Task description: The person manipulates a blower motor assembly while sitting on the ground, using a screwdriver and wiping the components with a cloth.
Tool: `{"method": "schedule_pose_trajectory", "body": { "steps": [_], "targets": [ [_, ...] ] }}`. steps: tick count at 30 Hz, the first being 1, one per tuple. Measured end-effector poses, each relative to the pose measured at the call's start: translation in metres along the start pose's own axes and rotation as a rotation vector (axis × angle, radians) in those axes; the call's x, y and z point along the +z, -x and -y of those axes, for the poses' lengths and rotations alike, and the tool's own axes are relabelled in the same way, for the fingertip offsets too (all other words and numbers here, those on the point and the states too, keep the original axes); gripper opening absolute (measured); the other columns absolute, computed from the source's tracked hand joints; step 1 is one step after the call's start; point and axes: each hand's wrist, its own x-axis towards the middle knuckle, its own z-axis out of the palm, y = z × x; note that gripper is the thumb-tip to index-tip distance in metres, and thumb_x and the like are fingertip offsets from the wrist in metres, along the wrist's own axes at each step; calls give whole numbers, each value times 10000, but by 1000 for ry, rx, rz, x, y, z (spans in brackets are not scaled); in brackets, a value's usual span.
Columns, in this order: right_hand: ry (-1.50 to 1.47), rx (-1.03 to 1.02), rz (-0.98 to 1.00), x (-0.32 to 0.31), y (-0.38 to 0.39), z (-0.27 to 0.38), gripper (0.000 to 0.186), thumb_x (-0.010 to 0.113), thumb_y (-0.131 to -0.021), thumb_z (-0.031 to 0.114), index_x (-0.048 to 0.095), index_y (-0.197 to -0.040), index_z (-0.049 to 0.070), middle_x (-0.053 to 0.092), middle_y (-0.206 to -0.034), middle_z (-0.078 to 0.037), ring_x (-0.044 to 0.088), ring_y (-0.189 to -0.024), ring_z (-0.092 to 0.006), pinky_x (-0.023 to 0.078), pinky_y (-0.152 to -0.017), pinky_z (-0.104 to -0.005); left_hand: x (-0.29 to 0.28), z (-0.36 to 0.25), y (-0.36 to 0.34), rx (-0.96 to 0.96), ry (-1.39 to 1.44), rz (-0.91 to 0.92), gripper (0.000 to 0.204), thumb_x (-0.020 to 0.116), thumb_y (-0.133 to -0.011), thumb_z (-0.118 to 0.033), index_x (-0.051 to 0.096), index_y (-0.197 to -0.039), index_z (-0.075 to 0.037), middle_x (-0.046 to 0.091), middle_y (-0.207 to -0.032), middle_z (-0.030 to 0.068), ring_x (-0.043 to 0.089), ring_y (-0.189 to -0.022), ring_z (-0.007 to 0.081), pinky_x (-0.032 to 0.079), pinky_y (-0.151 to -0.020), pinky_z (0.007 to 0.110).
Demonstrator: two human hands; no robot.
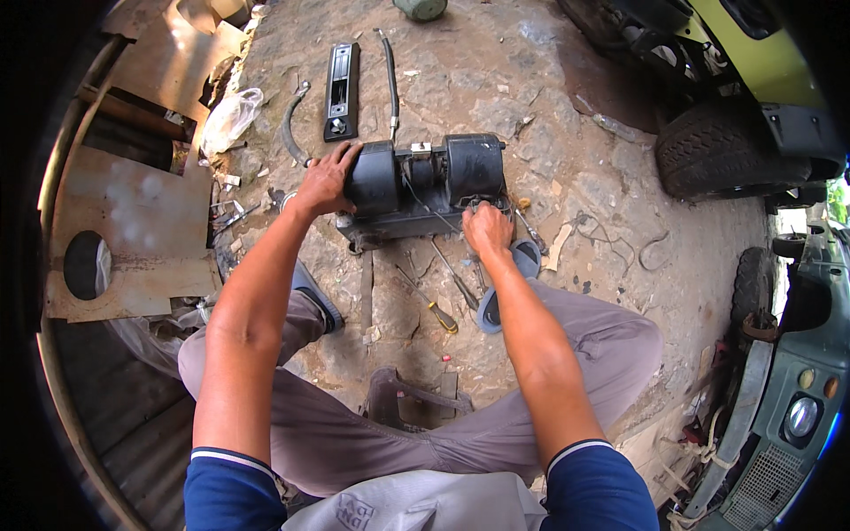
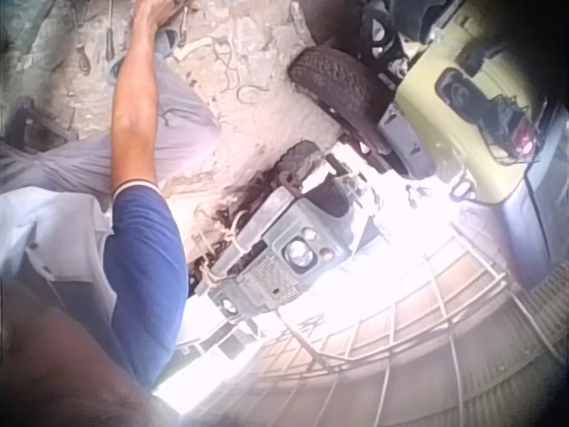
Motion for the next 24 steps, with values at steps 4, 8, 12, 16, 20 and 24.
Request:
{"method": "schedule_pose_trajectory", "body": {
  "steps": [4,8,12,16,20,24],
  "targets": [
    [-8,-29,-28,4,-1,0,414,585,-930,391,674,-1009,-5,709,-988,-264,690,-944,-436,534,-839,-528,-3,1,-4,-12,-5,26,1300,951,-506,-278,210,-1571,-196,323,-1583,151,428,-1382,367,355,-1106,553],
    [-40,-20,-55,4,4,2,401,585,-932,385,665,-988,-4,709,-974,-258,688,-932,-439,531,-834,-535,-7,2,-7,-24,-6,50,1296,956,-507,-275,221,-1571,-195,308,-1595,160,412,-1404,354,350,-1117,531],
    [-84,-5,-63,3,6,2,373,585,-940,362,656,-983,-3,706,-962,-249,679,-923,-447,527,-821,-540,-7,0,-7,-36,-8,65,1298,959,-508,-277,222,-1573,-197,307,-1597,170,404,-1413,350,347,-1122,523],
    [-95,-121,-92,7,4,-12,362,573,-958,351,650,-979,-2,698,-973,-246,668,-931,-447,522,-815,-539,-7,1,-10,-25,7,49,1302,961,-504,-277,222,-1573,-197,305,-1599,164,398,-1417,349,343,-1124,526],
    [-79,-122,-84,7,7,-10,372,563,-966,363,652,-980,2,698,-984,-238,668,-942,-436,522,-817,-534,-6,4,-6,-24,3,54,1298,960,-504,-275,226,-1571,-190,302,-1600,155,393,-1420,350,339,-1130,527],
    [-44,-82,-45,3,8,-8,374,559,-968,363,654,-986,2,702,-977,-232,671,-934,-437,523,-816,-532,-11,-3,-5,-2,29,56,1298,960,-505,-269,225,-1571,-178,292,-1604,157,388,-1421,356,338,-1133,521]
  ]
}}
